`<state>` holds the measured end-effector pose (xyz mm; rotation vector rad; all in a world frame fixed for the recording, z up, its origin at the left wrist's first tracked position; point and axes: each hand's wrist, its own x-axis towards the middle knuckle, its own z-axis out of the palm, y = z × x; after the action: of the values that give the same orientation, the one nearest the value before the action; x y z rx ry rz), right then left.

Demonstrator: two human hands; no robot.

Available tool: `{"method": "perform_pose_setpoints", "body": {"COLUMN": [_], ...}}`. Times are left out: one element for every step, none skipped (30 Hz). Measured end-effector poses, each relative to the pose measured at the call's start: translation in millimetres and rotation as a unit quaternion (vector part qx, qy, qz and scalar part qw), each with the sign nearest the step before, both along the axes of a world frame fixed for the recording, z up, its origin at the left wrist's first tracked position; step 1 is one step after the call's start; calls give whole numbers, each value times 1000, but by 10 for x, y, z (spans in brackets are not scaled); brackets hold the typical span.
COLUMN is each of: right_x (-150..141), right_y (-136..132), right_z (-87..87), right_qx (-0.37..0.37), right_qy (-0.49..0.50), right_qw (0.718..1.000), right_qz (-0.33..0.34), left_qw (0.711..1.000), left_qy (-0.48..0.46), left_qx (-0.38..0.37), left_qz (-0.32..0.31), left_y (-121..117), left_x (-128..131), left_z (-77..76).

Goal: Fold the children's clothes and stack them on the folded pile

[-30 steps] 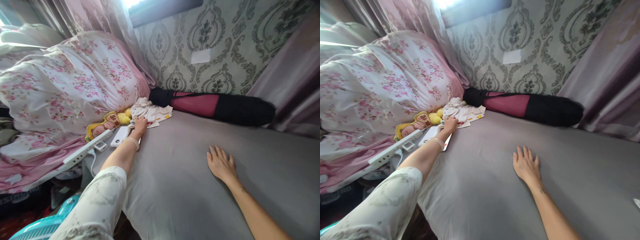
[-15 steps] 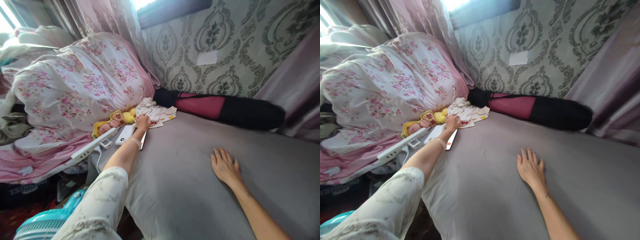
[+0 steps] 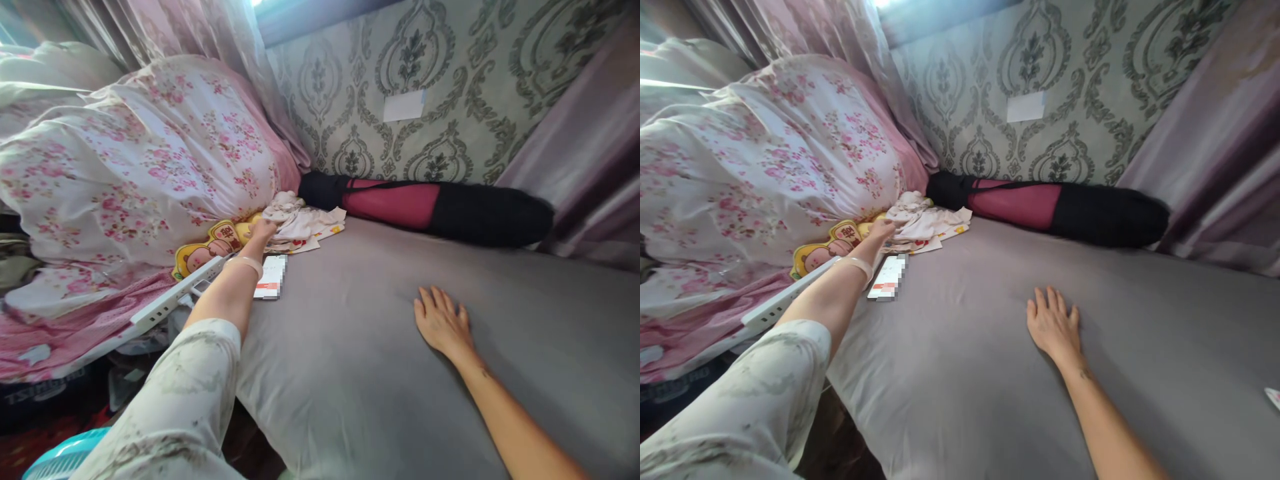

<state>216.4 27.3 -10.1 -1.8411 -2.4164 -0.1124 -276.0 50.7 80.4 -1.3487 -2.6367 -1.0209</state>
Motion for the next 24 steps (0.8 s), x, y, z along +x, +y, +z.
{"method": "perform_pose_setpoints", "body": {"right_x": [-1,-2,-3,-5,-7,-9,-11,-13,-14,-16,-16,-16,-15,-15,-15,-15,-17,-18,-21,-24,-26,-29,-30,-31], "right_y": [-2,-3,-5,-8,-11,-16,-22,-29,-38,-46,-54,-60,-64,-65,-63,-61,-58,-56,-57,-60,-67,-76,-86,-97], "right_z": [2,6,10,15,21,27,34,40,45,48,48,46,41,34,26,17,10,4,1,2,6,13,23,34], "right_qx": [0,0,-1,-2,-2,-2,-1,1,3,7,12,18,24,28,32,33,34,36,38,41,44,45,46,46], "right_qy": [1,2,3,4,4,4,5,5,7,8,9,10,10,10,11,12,13,15,17,20,22,24,26,28], "right_qw": [1000,1000,1000,1000,1000,1000,1000,1000,1000,1000,1000,1000,1000,999,999,999,999,999,999,999,999,999,999,998], "right_qz": [0,0,0,1,2,3,3,3,2,2,4,7,9,10,11,10,9,9,10,11,10,10,11,11], "left_qw": [999,998,996,993,990,982,971,955,936,916,900,885,873,860,848,835,822,807,792,777,762,747,732,719], "left_qy": [-13,-26,-37,-45,-56,-82,-120,-167,-218,-265,-300,-326,-345,-359,-371,-382,-395,-409,-425,-443,-461,-480,-497,-514], "left_qx": [26,57,84,106,127,155,184,213,239,257,267,275,284,293,305,317,327,335,340,341,339,335,331,326], "left_qz": [16,21,15,-7,-38,-67,-94,-119,-141,-159,-172,-185,-198,-211,-224,-237,-249,-262,-276,-290,-304,-316,-326,-336], "left_y": [13,34,60,93,128,165,200,231,257,277,293,303,310,313,314,312,307,301,293,283,273,261,249,237], "left_x": [31,67,108,153,202,255,312,370,430,492,554,616,680,745,813,883,956,1032,1111,1192,1276,1363,1452,1543], "left_z": [45,98,156,217,278,337,393,447,498,548,597,645,691,736,778,816,849,876,898,914,925,933,938,942]}}
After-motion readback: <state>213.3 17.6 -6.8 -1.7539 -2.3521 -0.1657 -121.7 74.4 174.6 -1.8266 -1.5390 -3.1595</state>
